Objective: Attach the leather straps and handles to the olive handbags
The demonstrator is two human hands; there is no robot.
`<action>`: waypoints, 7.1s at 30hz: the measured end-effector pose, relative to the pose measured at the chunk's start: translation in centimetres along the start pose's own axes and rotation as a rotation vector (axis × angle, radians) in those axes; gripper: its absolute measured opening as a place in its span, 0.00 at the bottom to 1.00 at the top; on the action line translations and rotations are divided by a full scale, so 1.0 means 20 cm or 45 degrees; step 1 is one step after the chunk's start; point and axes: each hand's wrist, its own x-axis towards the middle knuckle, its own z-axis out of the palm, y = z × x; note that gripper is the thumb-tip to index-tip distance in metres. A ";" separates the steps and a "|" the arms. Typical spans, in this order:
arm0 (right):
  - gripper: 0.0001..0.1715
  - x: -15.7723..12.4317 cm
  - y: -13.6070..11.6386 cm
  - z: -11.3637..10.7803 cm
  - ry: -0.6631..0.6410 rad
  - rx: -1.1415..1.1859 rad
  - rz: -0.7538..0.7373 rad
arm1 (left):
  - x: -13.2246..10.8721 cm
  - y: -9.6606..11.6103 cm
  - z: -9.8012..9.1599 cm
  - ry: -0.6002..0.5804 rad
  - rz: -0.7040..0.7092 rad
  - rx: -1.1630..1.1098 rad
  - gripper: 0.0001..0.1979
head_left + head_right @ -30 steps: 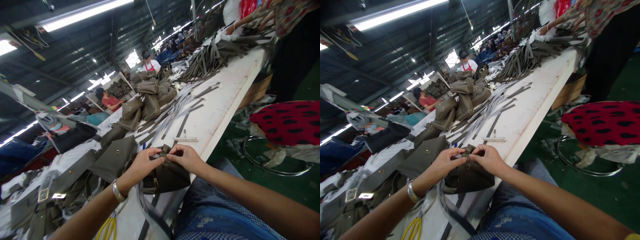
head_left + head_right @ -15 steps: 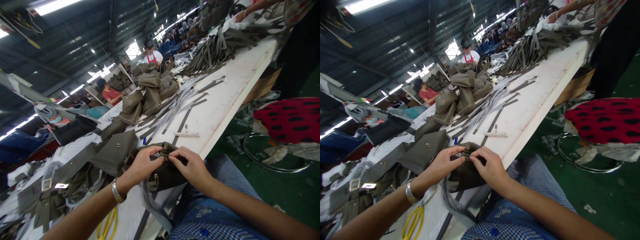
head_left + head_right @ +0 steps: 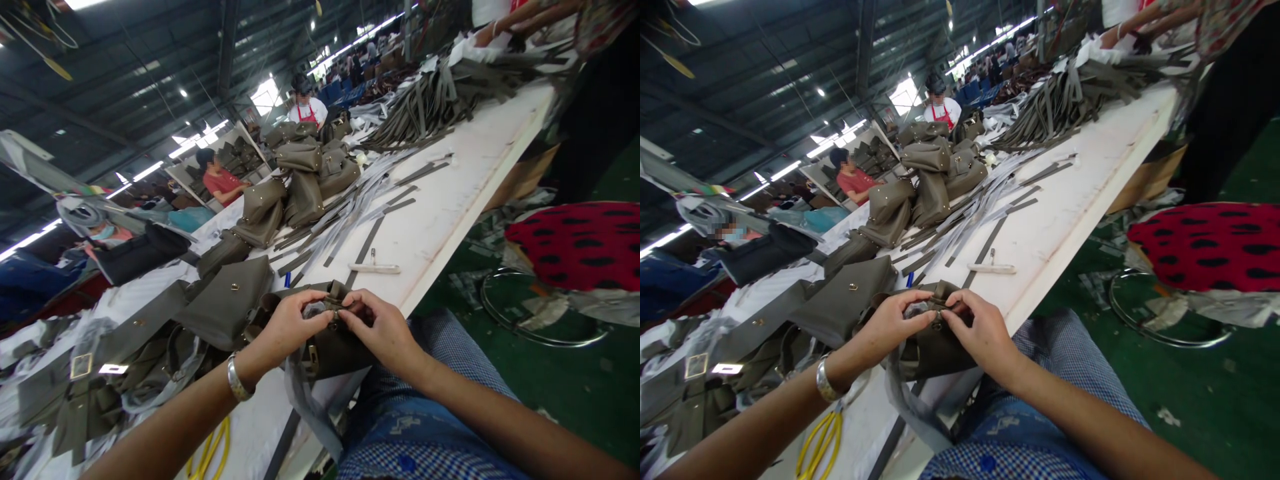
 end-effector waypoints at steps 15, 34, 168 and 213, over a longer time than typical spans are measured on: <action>0.12 0.03 0.03 -0.05 -0.093 -0.233 0.111 | 0.01 -0.03 0.03 0.081 0.016 0.079 0.15; 0.11 0.52 0.29 -0.39 -0.175 -0.916 0.018 | 0.04 -0.05 0.02 0.083 0.011 -0.078 0.14; 0.18 0.54 -0.82 -0.04 -0.798 -1.040 -0.840 | -0.13 0.05 -0.51 0.747 0.634 0.387 0.13; 0.27 0.64 -0.46 0.01 -1.063 -0.148 0.083 | -0.05 -0.28 -0.13 0.807 0.500 -1.038 0.21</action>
